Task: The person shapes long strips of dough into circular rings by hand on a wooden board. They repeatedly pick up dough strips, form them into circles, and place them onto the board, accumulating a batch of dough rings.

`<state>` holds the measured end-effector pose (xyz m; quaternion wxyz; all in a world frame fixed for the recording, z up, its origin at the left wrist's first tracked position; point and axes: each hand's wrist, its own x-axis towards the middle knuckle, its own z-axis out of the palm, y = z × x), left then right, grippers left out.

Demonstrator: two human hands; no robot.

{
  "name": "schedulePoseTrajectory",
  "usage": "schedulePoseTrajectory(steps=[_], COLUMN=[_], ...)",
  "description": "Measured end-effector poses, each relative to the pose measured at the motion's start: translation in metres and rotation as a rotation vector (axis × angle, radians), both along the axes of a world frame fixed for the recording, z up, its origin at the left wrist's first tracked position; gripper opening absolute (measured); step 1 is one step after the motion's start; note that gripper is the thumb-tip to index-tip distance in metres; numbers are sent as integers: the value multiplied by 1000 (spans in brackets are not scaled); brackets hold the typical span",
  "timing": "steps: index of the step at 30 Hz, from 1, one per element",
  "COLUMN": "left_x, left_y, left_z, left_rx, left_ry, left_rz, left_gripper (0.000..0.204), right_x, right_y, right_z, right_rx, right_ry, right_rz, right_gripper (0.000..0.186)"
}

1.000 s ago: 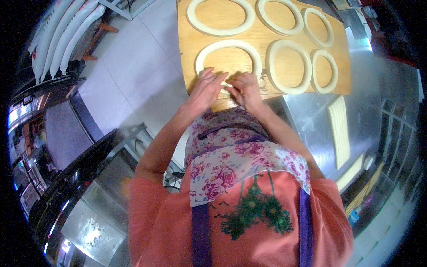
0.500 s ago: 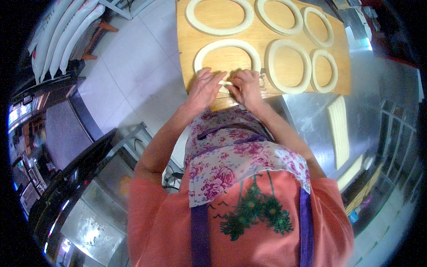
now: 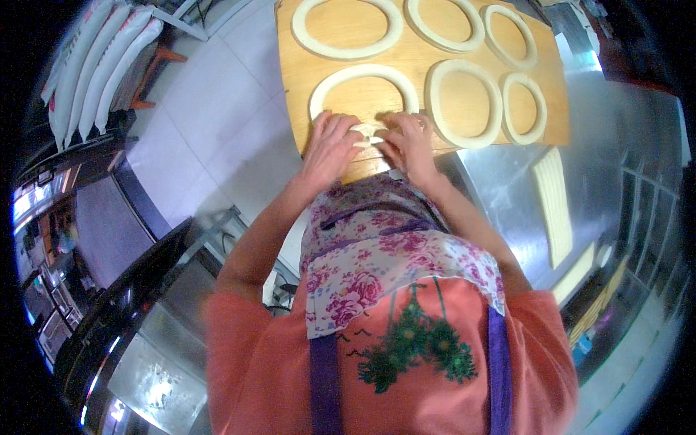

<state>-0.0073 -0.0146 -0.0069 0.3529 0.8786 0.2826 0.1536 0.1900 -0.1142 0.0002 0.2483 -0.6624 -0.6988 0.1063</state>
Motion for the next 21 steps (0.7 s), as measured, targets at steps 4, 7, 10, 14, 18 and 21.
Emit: schedulePoseTrajectory(steps=[4, 7, 10, 14, 18, 21], left_x=[1, 2, 4, 4, 7, 9], left_y=[-1, -2, -4, -6, -9, -11], left_z=[-2, 3, 5, 4, -1, -3], left_rx=[118, 187, 183, 160, 187, 189], left_ry=[-57, -70, -62, -61, -64, -54], left_rz=[27, 32, 26, 27, 41, 45], left_gripper=[21, 20, 20, 19, 18, 18], right_x=[-6, -9, -10, -13, -16, -17], right_y=[3, 1, 0, 0, -2, -4], right_z=[1, -4, -11, -11, -7, -10], right_rx=[-16, -63, -66, -68, -76, -55], right_ry=[72, 173, 226, 269, 271, 291], right_rz=[-55, -103, -108, -120, -132, -122], right_gripper=[19, 16, 18, 18, 21, 22])
